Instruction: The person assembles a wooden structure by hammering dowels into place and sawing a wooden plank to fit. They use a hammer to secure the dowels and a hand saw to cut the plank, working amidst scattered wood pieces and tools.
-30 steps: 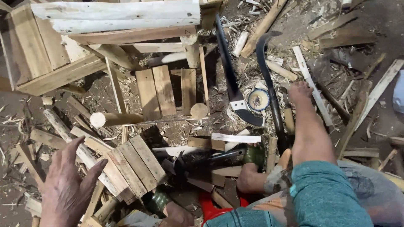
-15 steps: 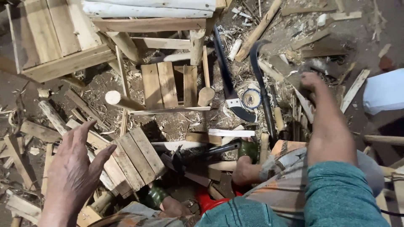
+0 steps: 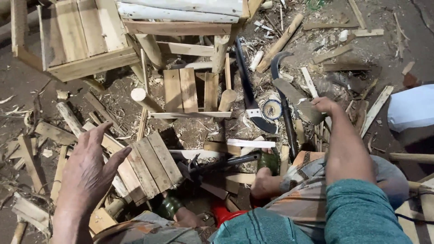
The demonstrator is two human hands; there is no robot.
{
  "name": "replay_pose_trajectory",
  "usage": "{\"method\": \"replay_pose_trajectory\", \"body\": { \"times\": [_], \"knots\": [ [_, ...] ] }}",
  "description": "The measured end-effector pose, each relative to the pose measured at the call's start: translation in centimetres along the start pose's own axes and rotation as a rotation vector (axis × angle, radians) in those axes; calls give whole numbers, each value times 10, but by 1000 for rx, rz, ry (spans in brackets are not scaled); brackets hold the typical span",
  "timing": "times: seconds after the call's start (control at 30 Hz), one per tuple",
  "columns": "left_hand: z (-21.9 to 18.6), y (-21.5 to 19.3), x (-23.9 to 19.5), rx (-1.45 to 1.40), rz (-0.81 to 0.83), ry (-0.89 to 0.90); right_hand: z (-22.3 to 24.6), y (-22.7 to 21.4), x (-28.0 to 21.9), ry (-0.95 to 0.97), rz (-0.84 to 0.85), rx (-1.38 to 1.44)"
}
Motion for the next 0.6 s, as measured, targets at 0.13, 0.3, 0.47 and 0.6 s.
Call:
{"method": "replay_pose_trajectory", "body": {
  "times": [0.13,0.3,0.47,0.6],
  "knots": [
    [12,1,-5,27,30,-43,-6,30,18,41,78,-184],
    [28,10,-7,13,89,-124,35,52,-25,-53,82,-424],
    [32,12,-5,64,101,-133,60,98,-81,183,333,-219],
    [28,7,-4,40,76,-140,46,89,-76,201,246,-73]
  ]
}}
Point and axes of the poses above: each hand's wrist, its own x-axis towards the middle knuckle, its own y-axis out of the palm, z = x × y, the point moved 9 cm from there along x, towards the middle knuckle, and after that the axes turned 8 degrees about y, right-handed, at the moved point
